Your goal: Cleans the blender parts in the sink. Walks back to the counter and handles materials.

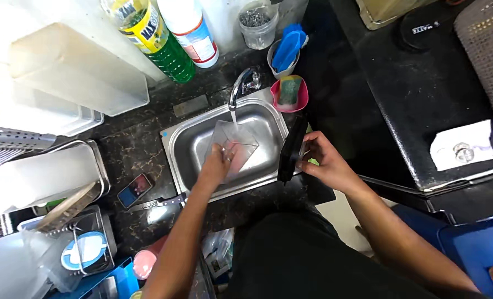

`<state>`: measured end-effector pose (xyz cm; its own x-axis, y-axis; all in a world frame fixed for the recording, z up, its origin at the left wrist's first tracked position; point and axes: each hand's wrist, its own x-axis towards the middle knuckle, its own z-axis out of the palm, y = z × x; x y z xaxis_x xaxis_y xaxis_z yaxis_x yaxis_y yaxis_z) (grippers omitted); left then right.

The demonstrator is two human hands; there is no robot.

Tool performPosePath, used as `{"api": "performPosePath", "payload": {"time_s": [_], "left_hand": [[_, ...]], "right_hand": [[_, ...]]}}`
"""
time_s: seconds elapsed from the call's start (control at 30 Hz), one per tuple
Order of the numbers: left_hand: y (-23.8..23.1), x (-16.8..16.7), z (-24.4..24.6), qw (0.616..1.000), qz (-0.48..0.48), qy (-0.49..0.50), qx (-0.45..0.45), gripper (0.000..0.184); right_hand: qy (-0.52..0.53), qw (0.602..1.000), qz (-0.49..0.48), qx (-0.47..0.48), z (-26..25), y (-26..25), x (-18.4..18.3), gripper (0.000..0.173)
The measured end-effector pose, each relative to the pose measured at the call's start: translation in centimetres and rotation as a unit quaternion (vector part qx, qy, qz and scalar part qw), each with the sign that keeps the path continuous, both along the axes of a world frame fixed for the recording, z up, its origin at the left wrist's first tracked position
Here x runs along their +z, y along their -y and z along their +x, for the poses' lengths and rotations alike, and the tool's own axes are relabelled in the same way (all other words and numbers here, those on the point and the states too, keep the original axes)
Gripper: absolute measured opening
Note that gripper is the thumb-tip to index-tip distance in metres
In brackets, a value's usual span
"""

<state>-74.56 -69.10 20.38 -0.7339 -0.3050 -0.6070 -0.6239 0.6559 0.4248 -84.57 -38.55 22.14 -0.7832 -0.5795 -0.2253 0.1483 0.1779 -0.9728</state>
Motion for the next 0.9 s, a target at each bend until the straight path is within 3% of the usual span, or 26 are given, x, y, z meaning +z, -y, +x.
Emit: {"api": "performPosePath", "payload": {"time_s": [0.17,0.33,0.53,0.6,0.67,0.73,0.8,0.9], "left_hand": [[-0.6,0.0,-5.0,0.983,-0.102,0.094,-0.123,0.056],[-1.1,-0.7,-8.8,0.950,-0.125,0.210,-0.194,0.054],[-0.8,0.7,-10.6,0.902,-0.158,0.312,-0.255,0.053],[-0.6,1.9,-10.9,0.898,-0.177,0.319,-0.245,0.054],[0.4,3.1,-11.0,0.911,-0.172,0.305,-0.220,0.058],[2.4,4.2,-10.1,0.937,-0.132,0.263,-0.188,0.063],[5.4,4.0,-7.6,0.974,-0.050,0.181,-0.127,0.062],[8.8,0.8,-1.6,0.991,0.119,0.053,0.027,0.050]], "right_hand": [[0.018,1.000,0.008,-0.004,0.1,0.0,-0.2,0.051],[0.025,1.000,0.004,-0.018,0.4,-0.3,-0.6,0.053],[-0.002,0.998,-0.044,-0.050,0.7,1.2,-0.4,0.054],[-0.049,0.989,-0.100,-0.096,0.9,2.8,-0.8,0.051],[-0.115,0.972,-0.122,-0.162,1.5,5.5,-3.6,0.056],[-0.123,0.976,0.005,-0.177,2.0,8.0,-8.4,0.062],[-0.031,0.980,0.153,-0.125,1.9,9.3,-11.2,0.059],[0.003,0.980,0.137,-0.145,2.2,8.2,-10.4,0.053]]}}
